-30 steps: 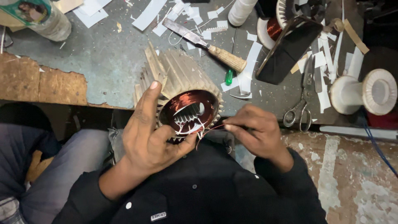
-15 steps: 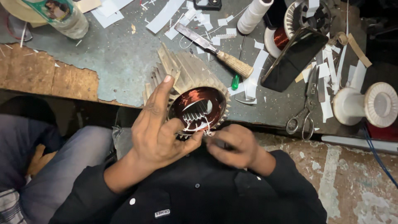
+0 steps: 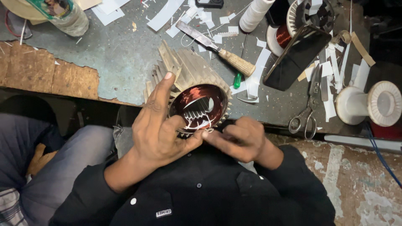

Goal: The person is repairing a motor stator by hand, using a white string to tie and secure the copper windings. They repeatedly wrap the string around the stator slots and tie knots to hold the coils in place.

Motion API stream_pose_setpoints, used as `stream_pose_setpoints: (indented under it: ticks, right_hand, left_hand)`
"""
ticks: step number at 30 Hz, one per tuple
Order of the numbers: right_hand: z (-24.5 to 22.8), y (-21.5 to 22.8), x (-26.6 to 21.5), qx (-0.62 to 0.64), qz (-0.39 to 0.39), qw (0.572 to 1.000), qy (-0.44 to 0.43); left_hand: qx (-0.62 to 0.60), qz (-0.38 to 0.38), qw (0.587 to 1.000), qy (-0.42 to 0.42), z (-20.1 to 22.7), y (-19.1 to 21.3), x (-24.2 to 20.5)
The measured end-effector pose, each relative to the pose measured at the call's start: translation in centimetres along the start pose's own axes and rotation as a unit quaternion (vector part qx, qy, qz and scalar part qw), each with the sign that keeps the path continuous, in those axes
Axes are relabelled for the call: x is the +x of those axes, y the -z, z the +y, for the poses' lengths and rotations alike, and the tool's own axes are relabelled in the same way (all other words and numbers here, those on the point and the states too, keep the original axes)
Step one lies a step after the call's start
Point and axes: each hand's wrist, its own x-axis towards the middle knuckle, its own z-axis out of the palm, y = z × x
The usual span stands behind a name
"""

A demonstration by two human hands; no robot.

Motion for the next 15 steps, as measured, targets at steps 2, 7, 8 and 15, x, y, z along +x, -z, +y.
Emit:
stream_pose_setpoints:
  ticks: [2, 7, 8, 15]
  right_hand:
    - [0.28, -0.08, 0.22, -0.014, 0.025, 0.999, 0.031]
    - [0.40, -0.04, 0.53, -0.016, 0.024, 0.999, 0.035]
    - [0.26, -0.03, 0.54, -0.015, 0.031, 0.999, 0.030]
    - [-0.44, -0.87, 0.97, -0.019, 0.020, 1.000, 0.005]
  left_hand:
    - [0.012, -0.004, 1.000, 0.002, -0.02, 0.08, -0.09]
    - [0.010, -0.001, 1.000, -0.007, -0.11, 0.13, -0.01]
    - [0.010, -0.001, 1.000, -0.007, -0.10, 0.10, 0.00]
    - [0.016, 0.009, 1.000, -0.011, -0.11, -0.06, 0.08]
